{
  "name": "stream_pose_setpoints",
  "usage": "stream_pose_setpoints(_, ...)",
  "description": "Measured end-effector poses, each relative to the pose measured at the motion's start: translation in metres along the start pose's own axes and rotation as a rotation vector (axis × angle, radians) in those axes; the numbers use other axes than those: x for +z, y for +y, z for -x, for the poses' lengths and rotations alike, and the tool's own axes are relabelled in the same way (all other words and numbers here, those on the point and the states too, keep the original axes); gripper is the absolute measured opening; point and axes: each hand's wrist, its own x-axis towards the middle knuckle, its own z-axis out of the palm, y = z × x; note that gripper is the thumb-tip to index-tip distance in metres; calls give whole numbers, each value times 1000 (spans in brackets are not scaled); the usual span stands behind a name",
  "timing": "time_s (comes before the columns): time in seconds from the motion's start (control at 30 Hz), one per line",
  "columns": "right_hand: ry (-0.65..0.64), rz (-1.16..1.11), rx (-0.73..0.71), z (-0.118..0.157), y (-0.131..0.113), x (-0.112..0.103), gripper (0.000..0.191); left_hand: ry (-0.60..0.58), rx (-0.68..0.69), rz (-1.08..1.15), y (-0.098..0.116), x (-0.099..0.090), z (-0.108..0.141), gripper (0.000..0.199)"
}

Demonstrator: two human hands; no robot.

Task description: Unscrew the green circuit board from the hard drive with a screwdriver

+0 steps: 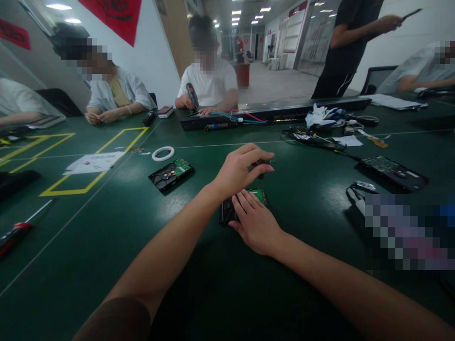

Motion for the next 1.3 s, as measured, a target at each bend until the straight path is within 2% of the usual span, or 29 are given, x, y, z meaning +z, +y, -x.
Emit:
stream_pose_setpoints(0.17, -1, 1, -7, 0, -1, -1, 69, 28, 2, -66, -1, 0, 1, 25)
stream_pose_setpoints(0.3, -1, 3, -4, 0, 0, -1, 71, 21, -11, -19, 1, 0, 0, 22)
stream_pose_setpoints(0.7, 15, 5, -6, -1, 0, 4, 70, -63, -22, 69, 3, -4, -2, 17)
stream_pose_setpoints(1.03, 11, 10, -5, 0, -1, 0, 70, 55, -11, 10, 0, 3, 1, 27)
stream_pose_setpoints(1.3, 28, 4, -7, 0, 1, 4, 69, -48, -40, 54, 4, -2, -2, 18)
